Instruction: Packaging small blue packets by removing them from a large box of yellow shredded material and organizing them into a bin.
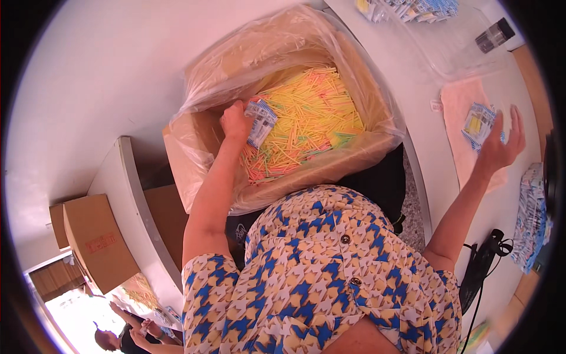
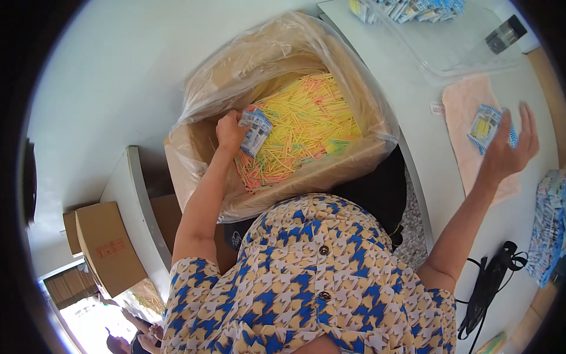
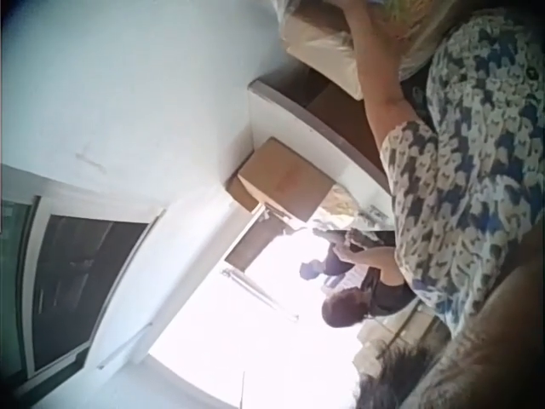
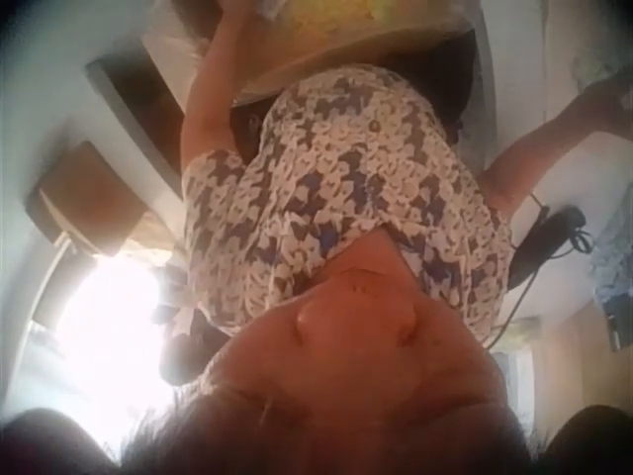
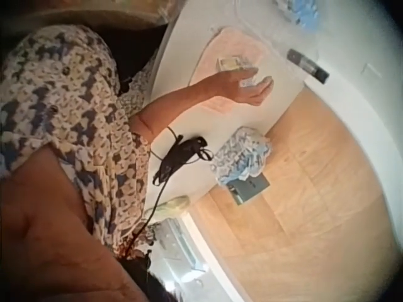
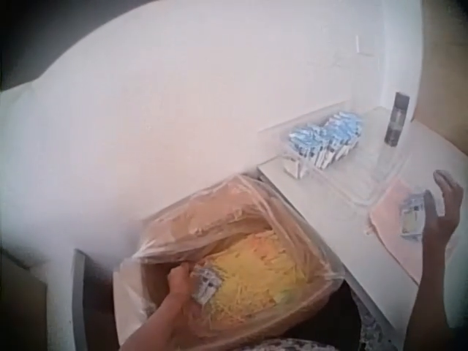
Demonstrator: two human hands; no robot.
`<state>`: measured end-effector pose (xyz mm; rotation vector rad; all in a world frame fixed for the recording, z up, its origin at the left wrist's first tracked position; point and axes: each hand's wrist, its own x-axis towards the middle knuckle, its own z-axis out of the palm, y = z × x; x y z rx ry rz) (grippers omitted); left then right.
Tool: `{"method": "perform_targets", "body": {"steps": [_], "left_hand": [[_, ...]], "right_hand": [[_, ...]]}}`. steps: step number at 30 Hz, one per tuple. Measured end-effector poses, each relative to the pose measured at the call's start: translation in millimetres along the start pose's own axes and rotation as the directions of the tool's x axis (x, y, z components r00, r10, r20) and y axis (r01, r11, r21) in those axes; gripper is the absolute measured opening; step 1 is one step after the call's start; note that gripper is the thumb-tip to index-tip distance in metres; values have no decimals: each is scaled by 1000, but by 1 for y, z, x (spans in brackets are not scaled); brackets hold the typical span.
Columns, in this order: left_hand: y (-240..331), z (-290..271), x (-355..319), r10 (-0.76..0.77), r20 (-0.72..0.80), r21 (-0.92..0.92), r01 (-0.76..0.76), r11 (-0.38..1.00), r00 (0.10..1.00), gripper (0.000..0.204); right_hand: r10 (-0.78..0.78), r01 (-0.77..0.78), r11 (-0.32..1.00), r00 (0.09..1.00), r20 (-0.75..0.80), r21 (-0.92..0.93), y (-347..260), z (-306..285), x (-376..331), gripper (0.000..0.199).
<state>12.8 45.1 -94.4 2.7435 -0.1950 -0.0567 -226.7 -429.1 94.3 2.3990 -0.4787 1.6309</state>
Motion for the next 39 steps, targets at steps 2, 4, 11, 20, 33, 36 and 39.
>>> {"method": "perform_targets", "body": {"steps": [2, 4, 11, 20, 33, 36, 39], "left_hand": [[6, -5, 1, 39, -9, 81, -38, 996, 999, 11], [11, -19, -7, 47, 7, 219, -47, 975, 999, 9], [68, -75, -21, 201, -17, -173, -201, 964, 979, 9], [82, -65, -25, -73, 145, -973, 156, 169, 987, 13], [68, -33, -18, 66, 194, -921, 158, 356, 979, 9], [76, -35, -23, 326, -66, -579, -303, 757, 943, 9], [94, -33, -33, 596, -371, -393, -702, 595, 712, 13]], "right_hand": [[-101, 96, 969, 995, 9, 229, -56, -3, 8, 27], [-222, 157, 871, 971, 88, 466, -111, 7, 4, 22], [-689, -29, 692, 271, 672, 722, -222, 111, -61, 11], [-845, 329, 535, 200, 496, 779, -269, 210, -128, 12], [-789, 664, 524, 143, 597, 534, -265, 190, -104, 16], [-848, 581, 511, 224, 480, 633, -255, 175, -75, 18], [-849, 480, 475, 28, 528, 738, -260, 141, -52, 19]]}}
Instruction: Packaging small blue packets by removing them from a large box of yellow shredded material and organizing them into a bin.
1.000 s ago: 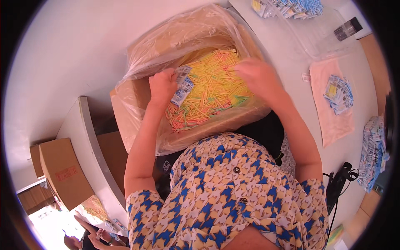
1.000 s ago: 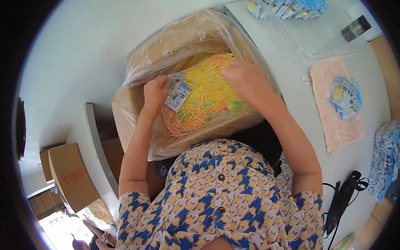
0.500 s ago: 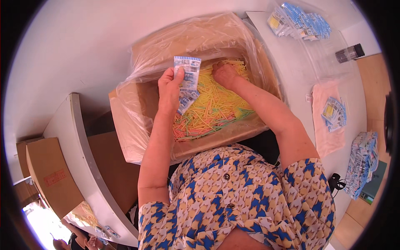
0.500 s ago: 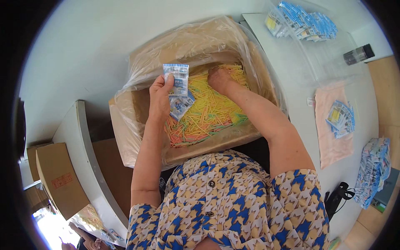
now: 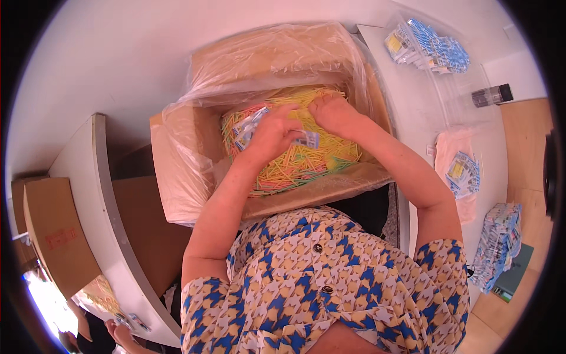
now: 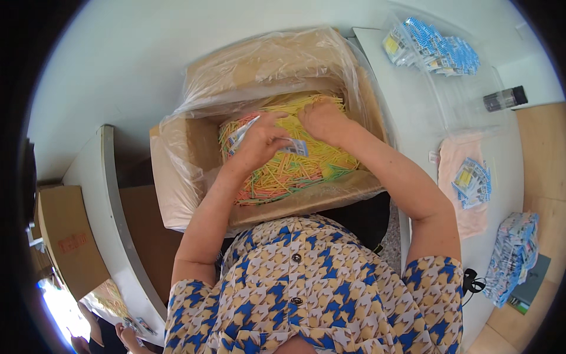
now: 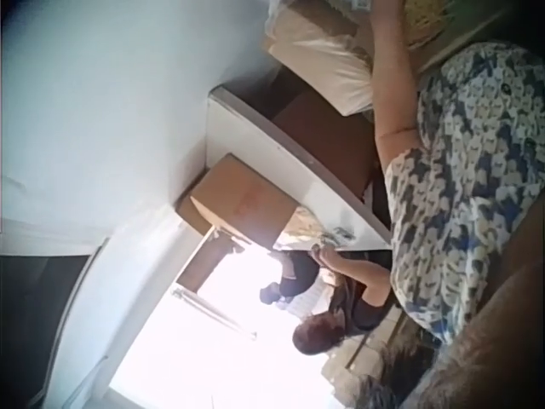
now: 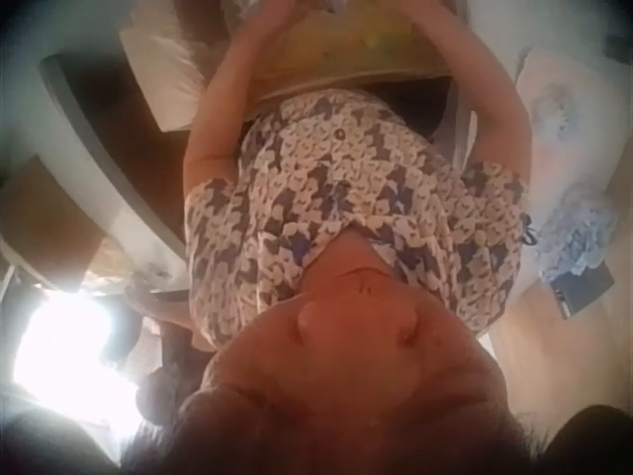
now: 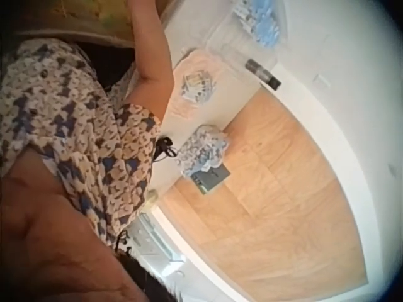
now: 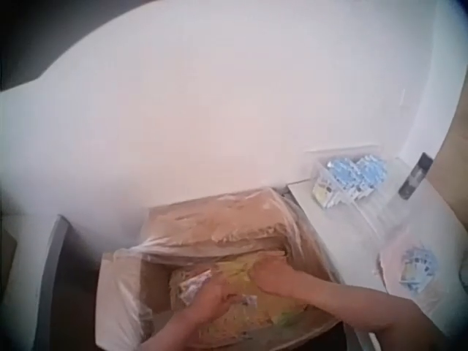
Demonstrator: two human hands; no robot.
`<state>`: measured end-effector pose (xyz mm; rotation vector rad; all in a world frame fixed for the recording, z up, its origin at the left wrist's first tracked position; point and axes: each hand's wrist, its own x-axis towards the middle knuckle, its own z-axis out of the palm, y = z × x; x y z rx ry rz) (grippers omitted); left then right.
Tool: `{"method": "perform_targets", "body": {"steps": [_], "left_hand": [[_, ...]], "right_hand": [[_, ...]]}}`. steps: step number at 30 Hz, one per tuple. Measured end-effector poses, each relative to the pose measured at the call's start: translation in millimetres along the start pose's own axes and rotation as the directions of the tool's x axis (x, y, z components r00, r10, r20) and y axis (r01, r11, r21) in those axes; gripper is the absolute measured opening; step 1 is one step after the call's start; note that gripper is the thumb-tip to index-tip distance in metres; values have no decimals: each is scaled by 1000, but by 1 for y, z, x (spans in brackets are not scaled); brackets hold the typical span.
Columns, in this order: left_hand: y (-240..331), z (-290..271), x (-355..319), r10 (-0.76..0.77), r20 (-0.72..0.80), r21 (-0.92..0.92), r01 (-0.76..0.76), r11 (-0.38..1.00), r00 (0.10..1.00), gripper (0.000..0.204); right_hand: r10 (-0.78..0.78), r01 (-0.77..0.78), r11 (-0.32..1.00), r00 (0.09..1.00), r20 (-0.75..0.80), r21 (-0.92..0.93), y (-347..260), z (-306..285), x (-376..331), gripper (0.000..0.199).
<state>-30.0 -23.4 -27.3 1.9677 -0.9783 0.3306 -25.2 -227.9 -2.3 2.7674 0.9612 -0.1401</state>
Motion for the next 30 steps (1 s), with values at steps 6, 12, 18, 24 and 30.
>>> {"method": "perform_targets", "body": {"steps": [6, 12, 18, 24, 30], "left_hand": [[7, 10, -12, -216, 470, -223, 352, 909, 856, 12], [21, 5, -4, -321, 427, -409, 497, 765, 845, 9], [31, 2, -1, -302, 320, -569, 437, 697, 898, 5], [33, -1, -1, -380, 297, -610, 480, 631, 876, 6], [41, -4, 3, -336, 370, -745, 493, 449, 866, 8]], "right_hand": [[-93, -74, 884, 940, 328, 462, -30, -48, 0, 20], [116, -340, 209, 940, 322, 917, -7, -64, -25, 28], [415, 0, 424, 889, -195, 906, -25, -29, -20, 23], [530, 61, 254, 826, -192, 965, -40, -47, -16, 31], [624, 42, 396, 721, -302, 917, -38, -44, -6, 26]]}}
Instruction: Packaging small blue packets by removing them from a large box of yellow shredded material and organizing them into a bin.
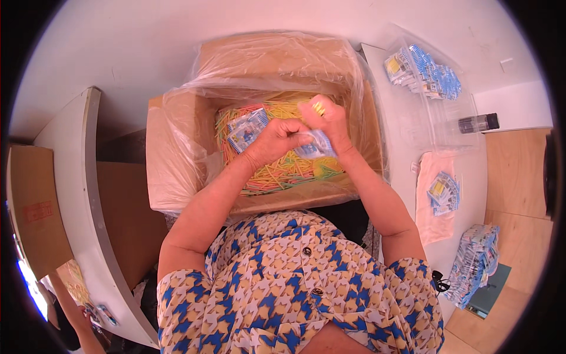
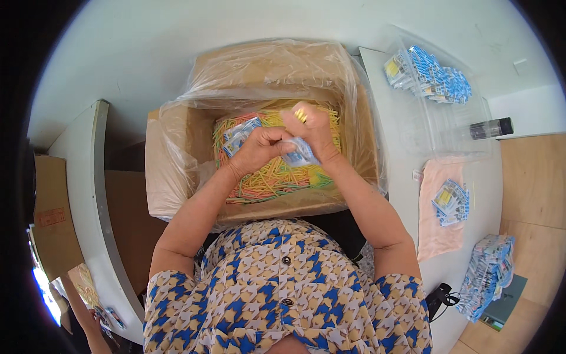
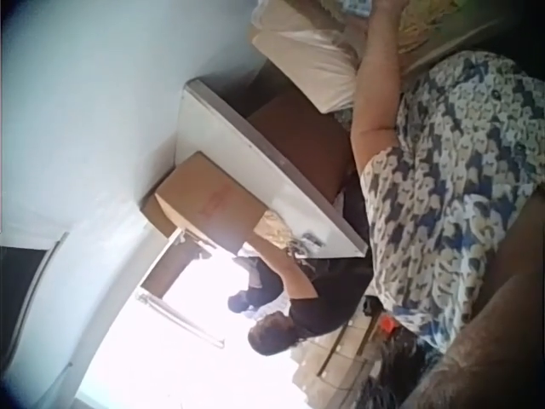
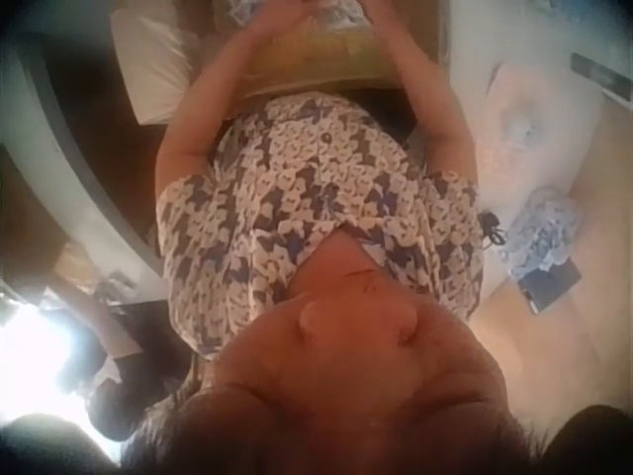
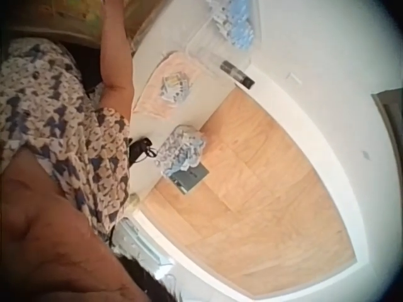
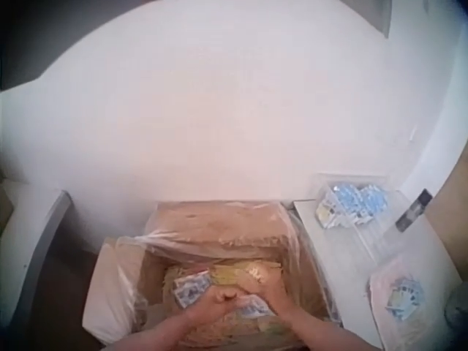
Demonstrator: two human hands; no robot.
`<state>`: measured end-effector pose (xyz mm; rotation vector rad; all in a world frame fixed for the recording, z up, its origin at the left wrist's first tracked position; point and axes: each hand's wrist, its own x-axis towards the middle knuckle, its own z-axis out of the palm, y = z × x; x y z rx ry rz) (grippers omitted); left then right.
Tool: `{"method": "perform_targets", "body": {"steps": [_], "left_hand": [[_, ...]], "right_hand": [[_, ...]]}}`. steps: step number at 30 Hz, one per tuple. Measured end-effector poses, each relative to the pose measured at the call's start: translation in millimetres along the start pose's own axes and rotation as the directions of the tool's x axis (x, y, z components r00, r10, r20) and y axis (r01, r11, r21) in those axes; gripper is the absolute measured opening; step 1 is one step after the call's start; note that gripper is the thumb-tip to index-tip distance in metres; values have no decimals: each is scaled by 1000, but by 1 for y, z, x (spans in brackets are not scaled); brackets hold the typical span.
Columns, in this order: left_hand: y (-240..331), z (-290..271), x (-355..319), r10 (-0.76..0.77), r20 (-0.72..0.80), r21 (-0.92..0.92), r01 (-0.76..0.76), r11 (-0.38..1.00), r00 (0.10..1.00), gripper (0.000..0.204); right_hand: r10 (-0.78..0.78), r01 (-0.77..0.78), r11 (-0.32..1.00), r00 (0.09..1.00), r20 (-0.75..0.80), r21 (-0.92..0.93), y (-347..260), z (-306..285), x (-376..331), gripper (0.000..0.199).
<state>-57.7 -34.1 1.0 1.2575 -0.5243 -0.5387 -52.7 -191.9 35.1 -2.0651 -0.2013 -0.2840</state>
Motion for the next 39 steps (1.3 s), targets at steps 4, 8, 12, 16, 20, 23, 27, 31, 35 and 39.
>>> {"method": "perform_targets", "body": {"steps": [4, 8, 12, 16, 20, 23, 27, 31, 35, 39], "left_hand": [[2, -5, 1, -145, -137, -34, 141, 989, 980, 11], [-3, -12, 1, -136, -220, 27, 145, 989, 966, 11], [0, -11, 1, -140, -214, -131, 114, 985, 967, 11], [6, -7, 1, -103, -142, -109, 88, 990, 985, 14], [3, -6, 2, -106, -74, -103, 98, 990, 992, 15], [2, -7, 2, -124, -26, -90, 121, 989, 992, 15], [-1, -8, 3, -133, -8, -62, 132, 989, 991, 16], [-8, -10, 3, -178, -38, -74, 175, 982, 983, 16], [-5, -9, 3, -199, -94, -122, 187, 975, 976, 18], [4, -11, -2, -237, -4, -227, 230, 946, 971, 22]], "right_hand": [[122, -123, 992, 980, -158, 3, 9, -36, 15, 15], [395, -362, 814, 919, 25, 455, -19, -49, 12, 15], [459, -503, 688, 860, 223, 524, -41, -45, 6, 18], [465, -513, 620, 850, 248, 594, -39, -45, 7, 20], [527, -583, 621, 805, 271, 524, -36, -40, 7, 20], [545, -612, 644, 788, 285, 459, -26, -43, 9, 19], [466, -498, 809, 867, 176, 312, -30, -45, 9, 21], [61, -62, 994, 998, 13, 89, -23, -43, 8, 21], [304, -300, 929, 953, 19, 216, -33, -56, 11, 20], [204, -177, 966, 970, -135, 189, -21, -59, 14, 20]]}}
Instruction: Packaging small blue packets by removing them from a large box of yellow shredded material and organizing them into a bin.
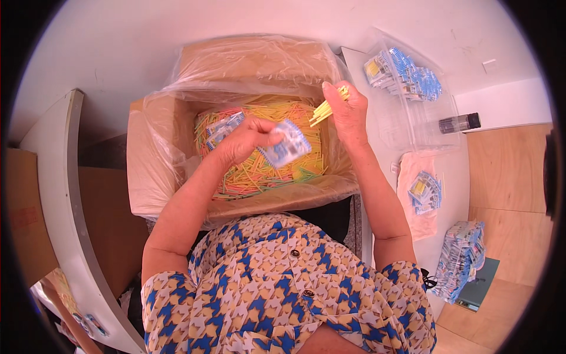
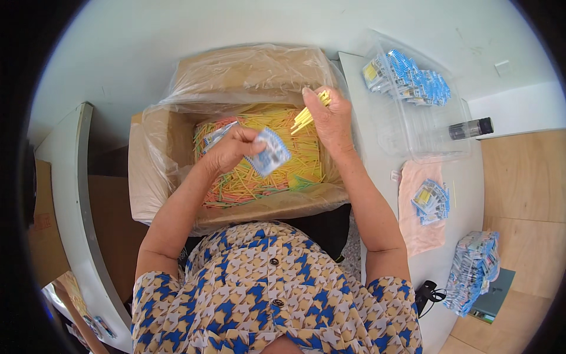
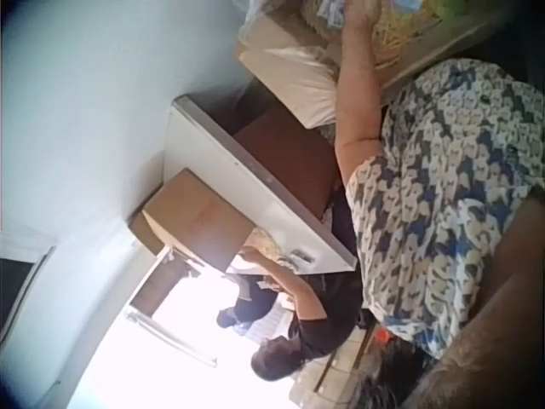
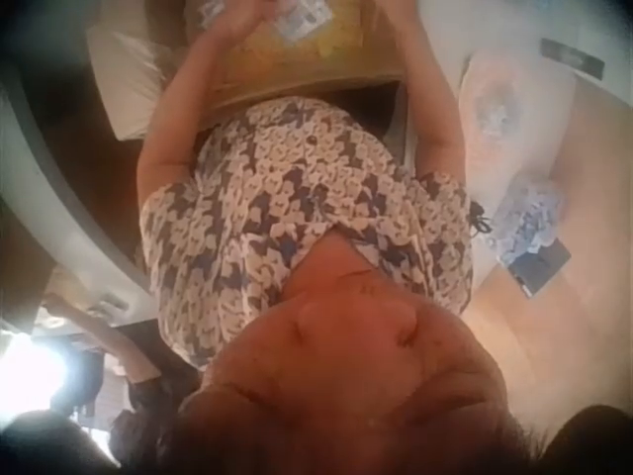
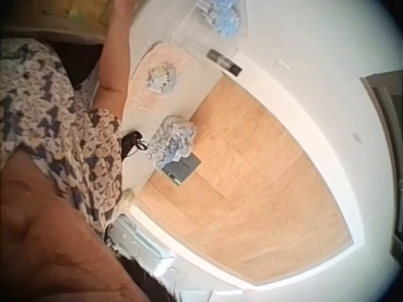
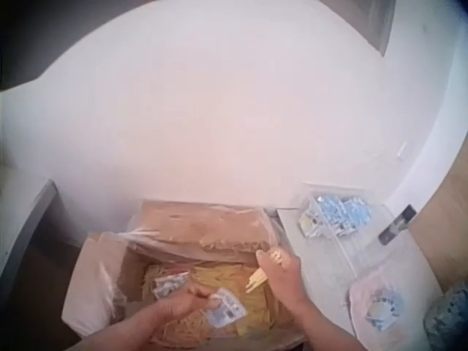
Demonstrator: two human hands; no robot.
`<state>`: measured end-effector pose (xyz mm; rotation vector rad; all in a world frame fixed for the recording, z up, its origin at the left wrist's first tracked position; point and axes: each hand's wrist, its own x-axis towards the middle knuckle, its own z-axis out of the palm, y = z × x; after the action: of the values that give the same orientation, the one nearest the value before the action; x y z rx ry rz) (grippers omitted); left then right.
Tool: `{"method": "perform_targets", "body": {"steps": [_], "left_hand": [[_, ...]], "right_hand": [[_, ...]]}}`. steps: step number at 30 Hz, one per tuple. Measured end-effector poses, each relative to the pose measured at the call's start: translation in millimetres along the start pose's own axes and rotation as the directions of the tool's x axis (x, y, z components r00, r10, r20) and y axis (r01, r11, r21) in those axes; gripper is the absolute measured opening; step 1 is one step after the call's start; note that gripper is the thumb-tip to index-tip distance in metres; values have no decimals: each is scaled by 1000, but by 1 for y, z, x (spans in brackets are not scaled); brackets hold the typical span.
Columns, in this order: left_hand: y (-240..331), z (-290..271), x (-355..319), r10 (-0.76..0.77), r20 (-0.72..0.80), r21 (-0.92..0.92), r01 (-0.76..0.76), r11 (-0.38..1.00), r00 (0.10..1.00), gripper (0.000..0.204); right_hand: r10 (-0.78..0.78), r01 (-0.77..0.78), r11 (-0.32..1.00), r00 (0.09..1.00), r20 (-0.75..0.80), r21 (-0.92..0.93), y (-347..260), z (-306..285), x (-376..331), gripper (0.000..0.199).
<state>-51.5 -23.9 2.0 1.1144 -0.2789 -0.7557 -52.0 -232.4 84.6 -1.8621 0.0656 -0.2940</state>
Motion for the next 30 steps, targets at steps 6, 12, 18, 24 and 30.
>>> {"method": "perform_targets", "body": {"steps": [6, 12, 18, 24, 30], "left_hand": [[4, 5, -4, -23, 246, 60, 8, 998, 969, 22], [2, 7, 1, 34, 119, 5, -35, 999, 992, 20], [-7, -6, 5, 145, -13, 138, -142, 980, 989, 12], [1, 3, 3, 175, -19, 146, -171, 974, 984, 14], [4, 5, 2, 155, 43, 114, -159, 981, 987, 16]], "right_hand": [[-8, 39, 973, 991, 137, -226, 1, 26, -32, 19], [-36, 39, 989, 999, 29, -145, -4, 21, -23, 21], [306, -343, 879, 939, 160, 331, -37, 6, -15, 18], [386, -492, 847, 829, 403, 200, -23, 10, -18, 16], [204, -186, 979, 934, 292, -88, -18, 15, -18, 19]]}}
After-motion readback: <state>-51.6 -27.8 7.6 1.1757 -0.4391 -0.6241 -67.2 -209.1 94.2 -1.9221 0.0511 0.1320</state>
